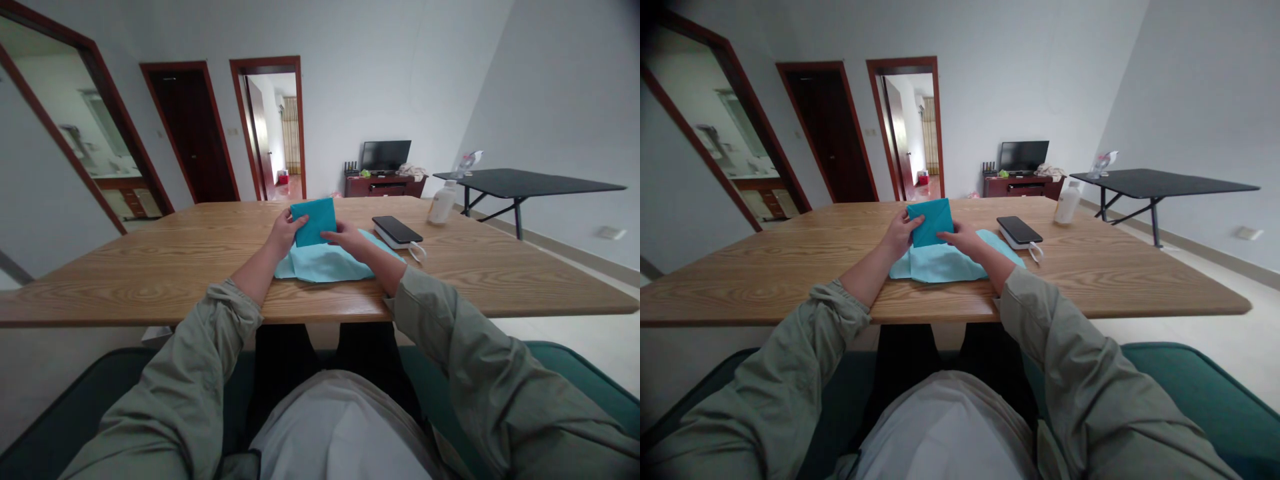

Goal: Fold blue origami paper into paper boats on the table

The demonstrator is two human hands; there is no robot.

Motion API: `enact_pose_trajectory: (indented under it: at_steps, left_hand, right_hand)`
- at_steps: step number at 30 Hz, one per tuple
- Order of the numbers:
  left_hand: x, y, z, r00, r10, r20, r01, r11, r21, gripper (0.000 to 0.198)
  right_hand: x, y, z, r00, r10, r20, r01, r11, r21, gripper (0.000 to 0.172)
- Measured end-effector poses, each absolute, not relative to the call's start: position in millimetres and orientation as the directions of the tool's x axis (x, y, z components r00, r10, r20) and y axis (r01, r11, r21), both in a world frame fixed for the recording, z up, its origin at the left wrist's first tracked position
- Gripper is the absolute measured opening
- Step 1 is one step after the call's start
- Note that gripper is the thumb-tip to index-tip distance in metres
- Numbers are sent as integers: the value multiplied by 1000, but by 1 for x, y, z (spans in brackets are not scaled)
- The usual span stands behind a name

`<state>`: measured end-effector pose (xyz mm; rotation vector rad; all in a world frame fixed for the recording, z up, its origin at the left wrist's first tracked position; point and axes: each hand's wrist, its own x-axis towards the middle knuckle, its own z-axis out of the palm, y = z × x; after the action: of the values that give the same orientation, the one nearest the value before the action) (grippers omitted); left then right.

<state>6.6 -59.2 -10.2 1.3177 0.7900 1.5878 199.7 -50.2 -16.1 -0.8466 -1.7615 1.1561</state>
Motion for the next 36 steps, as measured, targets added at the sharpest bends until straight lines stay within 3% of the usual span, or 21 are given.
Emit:
enact_pose_trajectory:
  at_steps: [4, 7, 15, 21, 24, 30, 33, 36]
  left_hand:
    - [8, -61, -9, -9, 927, 375, -236, -366, 900, 57]
    - [8, -59, -9, -6, 943, 334, -247, -325, 913, 51]
    - [12, -57, -11, 59, 983, 171, -212, -155, 965, 38]
    - [14, -67, -11, 124, 992, 18, 31, -21, 999, 40]
    - [14, -66, -13, 159, 987, -1, 33, -5, 999, 36]
    - [12, -62, -17, 252, 967, -42, 50, 31, 998, 40]
    - [12, -65, -16, 274, 962, 6, 81, -29, 996, 43]
    - [12, -68, -14, 192, 979, 72, 97, -92, 991, 46]
  right_hand:
    - [198, -51, -20, -512, 838, 188, 22, 231, -973, 27]
    - [197, -50, -22, -527, 830, 182, 31, 233, -972, 20]
    - [197, -50, -20, -498, 825, 268, 126, 374, -919, 12]
    - [197, -52, -19, -415, 807, 420, 218, 536, -815, 16]
    - [197, -51, -18, -387, 765, 515, 184, 611, -770, 24]
    - [197, -46, -21, -336, 782, 525, 279, 615, -737, 18]
    - [196, -45, -22, -326, 768, 551, 231, 630, -741, 16]
    - [195, -47, -22, -315, 760, 569, 160, 633, -757, 24]
